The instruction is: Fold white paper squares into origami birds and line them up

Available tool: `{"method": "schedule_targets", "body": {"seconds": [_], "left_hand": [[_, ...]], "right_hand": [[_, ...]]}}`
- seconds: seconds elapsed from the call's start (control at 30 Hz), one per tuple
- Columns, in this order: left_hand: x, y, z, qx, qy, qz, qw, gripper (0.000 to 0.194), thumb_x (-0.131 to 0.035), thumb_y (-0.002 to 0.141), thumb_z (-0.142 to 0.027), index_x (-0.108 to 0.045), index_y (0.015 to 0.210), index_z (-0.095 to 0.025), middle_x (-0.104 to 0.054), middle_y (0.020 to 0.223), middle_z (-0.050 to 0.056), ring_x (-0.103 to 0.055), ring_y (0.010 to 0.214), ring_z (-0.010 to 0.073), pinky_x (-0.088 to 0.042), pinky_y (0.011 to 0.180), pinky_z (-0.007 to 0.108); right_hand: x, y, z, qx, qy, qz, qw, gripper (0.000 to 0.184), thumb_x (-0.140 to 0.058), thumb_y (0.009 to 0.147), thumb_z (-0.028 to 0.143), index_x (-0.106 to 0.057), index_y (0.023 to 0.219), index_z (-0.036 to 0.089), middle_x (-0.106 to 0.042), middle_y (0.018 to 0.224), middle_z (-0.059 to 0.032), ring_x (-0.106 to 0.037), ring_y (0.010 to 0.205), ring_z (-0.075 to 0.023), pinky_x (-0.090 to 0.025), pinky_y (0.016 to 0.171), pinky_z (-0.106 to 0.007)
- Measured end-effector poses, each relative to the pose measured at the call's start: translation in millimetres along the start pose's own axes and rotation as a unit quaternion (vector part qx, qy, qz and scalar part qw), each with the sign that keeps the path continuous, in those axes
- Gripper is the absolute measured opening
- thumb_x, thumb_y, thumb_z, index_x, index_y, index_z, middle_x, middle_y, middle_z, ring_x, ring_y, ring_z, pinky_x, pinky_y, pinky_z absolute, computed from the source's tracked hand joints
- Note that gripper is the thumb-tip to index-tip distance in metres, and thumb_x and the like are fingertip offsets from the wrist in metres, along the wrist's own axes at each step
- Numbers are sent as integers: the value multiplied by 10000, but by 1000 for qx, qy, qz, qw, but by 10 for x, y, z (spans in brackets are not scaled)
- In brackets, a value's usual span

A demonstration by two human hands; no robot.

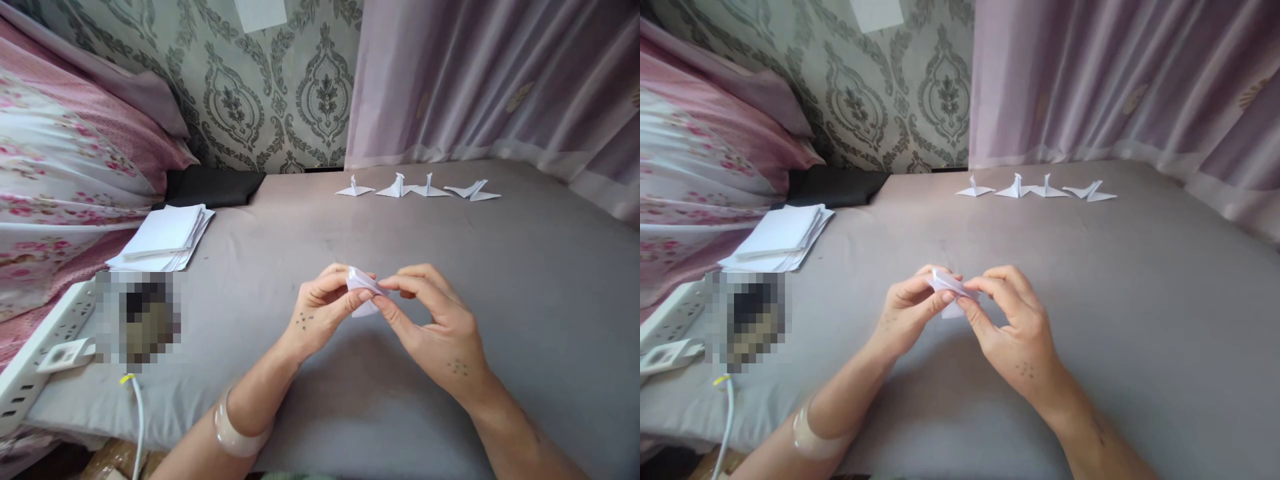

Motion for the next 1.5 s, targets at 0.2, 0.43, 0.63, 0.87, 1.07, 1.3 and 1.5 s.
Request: {"method": "schedule_targets", "body": {"seconds": [0.2,0.43,0.63,0.87,1.07,1.3,1.5], "left_hand": [[-11,-22,36,7,14,-15,1000,91,-723,809,-274,-756,838,-194,-697,989,60,-663,919,167,-571,778,288],[18,-26,120,49,-28,41,998,339,-574,915,-414,-690,1155,-205,-723,970,74,-673,915,181,-542,879,353],[-48,-37,142,75,-115,100,985,315,-528,947,-385,-704,1109,-180,-719,1025,103,-676,962,214,-541,872,381],[-88,-10,38,62,-118,102,986,159,-704,832,-312,-726,921,-182,-671,892,57,-636,804,138,-560,766,297],[-72,-2,42,43,-172,96,980,90,-746,790,-243,-707,830,-171,-613,914,29,-627,695,91,-553,624,249],[-134,-30,-43,81,-197,118,970,148,-777,757,-256,-704,794,-132,-627,831,37,-637,644,96,-566,599,235],[-152,-64,-14,123,-189,121,967,206,-793,736,-291,-691,792,-121,-646,802,46,-630,644,105,-567,601,240]], "right_hand": [[-92,-38,8,6,8,8,1000,96,-645,861,173,-612,914,246,-645,832,-4,-573,754,-141,-482,703,-307],[-97,-15,-135,-82,64,70,992,94,-610,895,234,-676,951,271,-653,854,8,-599,802,-137,-480,754,-288],[-92,-8,-219,-131,143,106,975,99,-610,887,329,-691,894,272,-650,840,-2,-611,802,-150,-503,759,-289],[-181,-41,-279,-181,224,160,944,173,-601,888,377,-674,810,241,-634,783,-8,-601,752,-145,-498,681,-258],[-345,-137,-330,-238,342,181,891,158,-598,895,362,-679,863,229,-667,794,-18,-619,739,-151,-510,647,-268],[-348,-117,-215,-216,410,188,866,84,-591,907,260,-665,938,284,-683,800,9,-634,717,-130,-506,620,-248],[-308,-108,-206,-177,401,202,876,93,-583,910,223,-662,876,259,-612,803,10,-578,752,-131,-453,677,-279]]}}
Point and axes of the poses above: each hand's wrist, its own y-axis towards the middle knuckle, its own x-axis out of the back of the hand, z = x × y, the point moved 8 cm from there along y, towards the middle knuckle
